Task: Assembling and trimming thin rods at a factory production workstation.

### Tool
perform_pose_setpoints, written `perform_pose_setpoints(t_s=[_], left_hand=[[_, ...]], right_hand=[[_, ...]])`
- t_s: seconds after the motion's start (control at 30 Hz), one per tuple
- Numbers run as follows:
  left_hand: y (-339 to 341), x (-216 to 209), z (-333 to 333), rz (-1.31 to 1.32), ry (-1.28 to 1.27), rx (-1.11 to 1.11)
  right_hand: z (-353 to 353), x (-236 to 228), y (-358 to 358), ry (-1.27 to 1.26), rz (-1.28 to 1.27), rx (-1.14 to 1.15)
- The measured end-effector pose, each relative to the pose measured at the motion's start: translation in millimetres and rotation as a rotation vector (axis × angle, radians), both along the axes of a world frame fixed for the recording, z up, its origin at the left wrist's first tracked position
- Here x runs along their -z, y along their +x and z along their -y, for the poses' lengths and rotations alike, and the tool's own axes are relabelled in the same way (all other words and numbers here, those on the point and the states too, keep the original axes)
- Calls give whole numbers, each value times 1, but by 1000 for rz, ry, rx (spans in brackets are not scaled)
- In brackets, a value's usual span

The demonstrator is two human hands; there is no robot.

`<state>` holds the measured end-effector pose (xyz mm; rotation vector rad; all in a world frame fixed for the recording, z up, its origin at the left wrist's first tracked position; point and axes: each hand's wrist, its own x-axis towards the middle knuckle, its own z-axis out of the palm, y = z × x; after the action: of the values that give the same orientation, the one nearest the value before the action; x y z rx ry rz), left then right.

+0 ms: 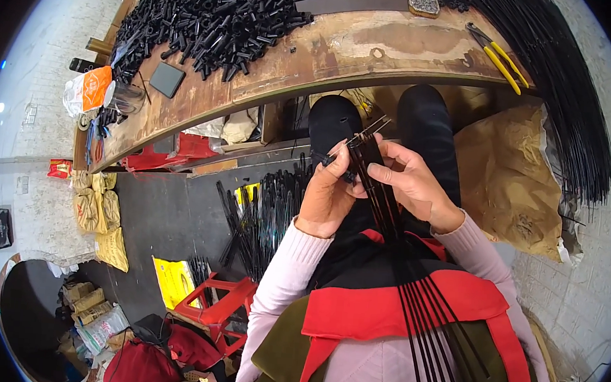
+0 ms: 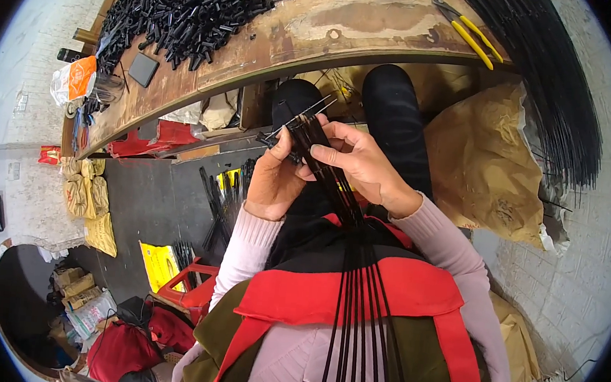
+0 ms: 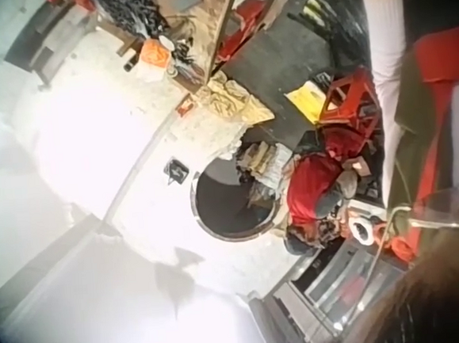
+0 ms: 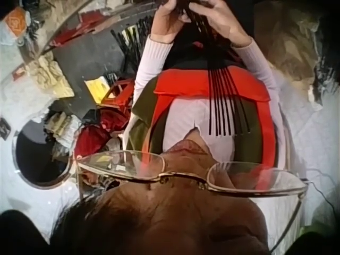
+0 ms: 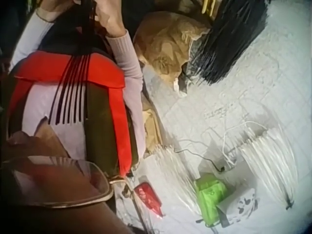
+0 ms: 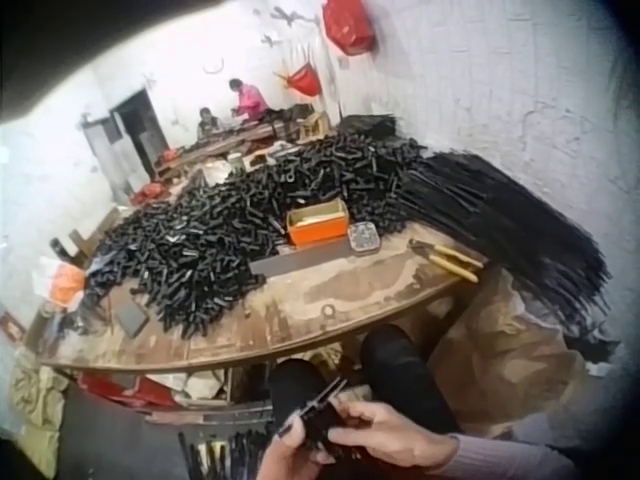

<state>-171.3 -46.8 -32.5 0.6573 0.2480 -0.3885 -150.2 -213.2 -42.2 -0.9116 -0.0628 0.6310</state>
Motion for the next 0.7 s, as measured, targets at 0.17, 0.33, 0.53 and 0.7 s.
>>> perform_pose_setpoints(t_s=[0.17, 0.33, 0.53, 0.7], left_hand=[[-5, -5, 4, 100, 130, -55], [3, 3, -2, 173, 227, 4], [41, -35, -17, 319, 263, -162], [87, -40, -32, 398, 495, 526]], right_hand=[[-1, -1, -3, 4, -11, -27], [-2, -9, -4, -28, 83, 1], [-1, -10, -1, -71, 107, -30], [-3, -8, -2, -41, 109, -67]])
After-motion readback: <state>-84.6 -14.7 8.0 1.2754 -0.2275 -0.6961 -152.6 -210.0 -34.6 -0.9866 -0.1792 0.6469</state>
